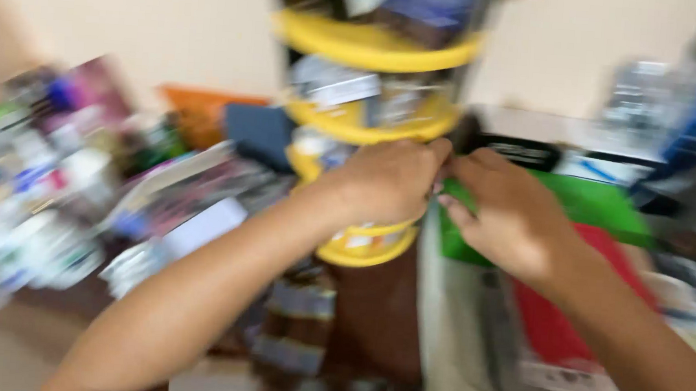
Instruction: Organizing and sorting various small items, including boxes, plastic containers, and bags of parts on a cluttered desk.
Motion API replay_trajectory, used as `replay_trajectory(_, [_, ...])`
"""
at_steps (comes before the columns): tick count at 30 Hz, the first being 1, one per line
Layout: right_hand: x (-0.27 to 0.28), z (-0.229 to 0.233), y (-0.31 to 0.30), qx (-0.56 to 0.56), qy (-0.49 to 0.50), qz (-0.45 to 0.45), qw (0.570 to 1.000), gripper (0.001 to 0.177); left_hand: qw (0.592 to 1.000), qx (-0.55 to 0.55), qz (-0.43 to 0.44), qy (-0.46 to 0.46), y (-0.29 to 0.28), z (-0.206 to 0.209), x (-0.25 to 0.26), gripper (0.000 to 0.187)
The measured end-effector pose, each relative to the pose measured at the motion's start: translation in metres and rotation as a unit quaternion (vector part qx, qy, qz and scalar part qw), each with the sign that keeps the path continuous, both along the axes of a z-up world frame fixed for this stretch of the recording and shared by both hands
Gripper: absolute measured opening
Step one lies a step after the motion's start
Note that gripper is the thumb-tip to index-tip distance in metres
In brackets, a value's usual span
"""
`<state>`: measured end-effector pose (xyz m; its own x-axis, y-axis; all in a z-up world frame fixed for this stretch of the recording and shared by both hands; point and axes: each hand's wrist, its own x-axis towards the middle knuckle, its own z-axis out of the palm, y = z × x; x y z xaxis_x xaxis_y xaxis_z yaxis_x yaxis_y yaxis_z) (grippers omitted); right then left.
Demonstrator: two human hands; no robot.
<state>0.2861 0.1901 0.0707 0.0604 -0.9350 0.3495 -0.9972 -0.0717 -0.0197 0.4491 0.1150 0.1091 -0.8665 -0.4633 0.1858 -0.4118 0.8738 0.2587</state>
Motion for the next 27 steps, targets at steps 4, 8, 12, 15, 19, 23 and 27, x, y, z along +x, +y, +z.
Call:
replay_trajectory(4, [0.057, 0.0, -0.028, -0.036, 0.012, 0.106, 0.994, 0.035, 0.995, -0.024, 0.087, -0.043, -0.052, -0.02, 0.081, 0.04])
replay_trajectory(8, [0.118, -0.006, -0.075, -0.034, 0.03, 0.13, 0.99, 0.028, 0.974, 0.007, 0.225, -0.037, -0.087, -0.042, 0.155, 0.035])
replay_trajectory(12, [0.174, -0.056, -0.143, -0.014, -0.006, 0.163, 0.987, 0.022, 0.957, 0.033, 0.287, 0.016, -0.11, -0.081, 0.213, 0.04])
replay_trajectory(15, [0.194, -0.09, -0.17, 0.093, -0.078, 0.103, 0.987, 0.028, 0.929, 0.065, 0.358, 0.064, -0.097, -0.096, 0.258, 0.051])
replay_trajectory(19, [0.211, -0.104, -0.185, 0.145, -0.111, 0.02, 0.983, 0.059, 0.914, 0.103, 0.39, 0.052, -0.091, -0.114, 0.288, 0.072])
replay_trajectory(23, [0.217, -0.105, -0.194, 0.204, -0.328, -0.018, 0.922, 0.085, 0.888, 0.204, 0.407, 0.063, -0.096, -0.116, 0.303, 0.093])
replay_trajectory(27, [0.201, -0.122, -0.207, 0.187, -0.491, -0.014, 0.851, 0.075, 0.894, 0.237, 0.371, 0.081, -0.114, -0.126, 0.313, 0.098])
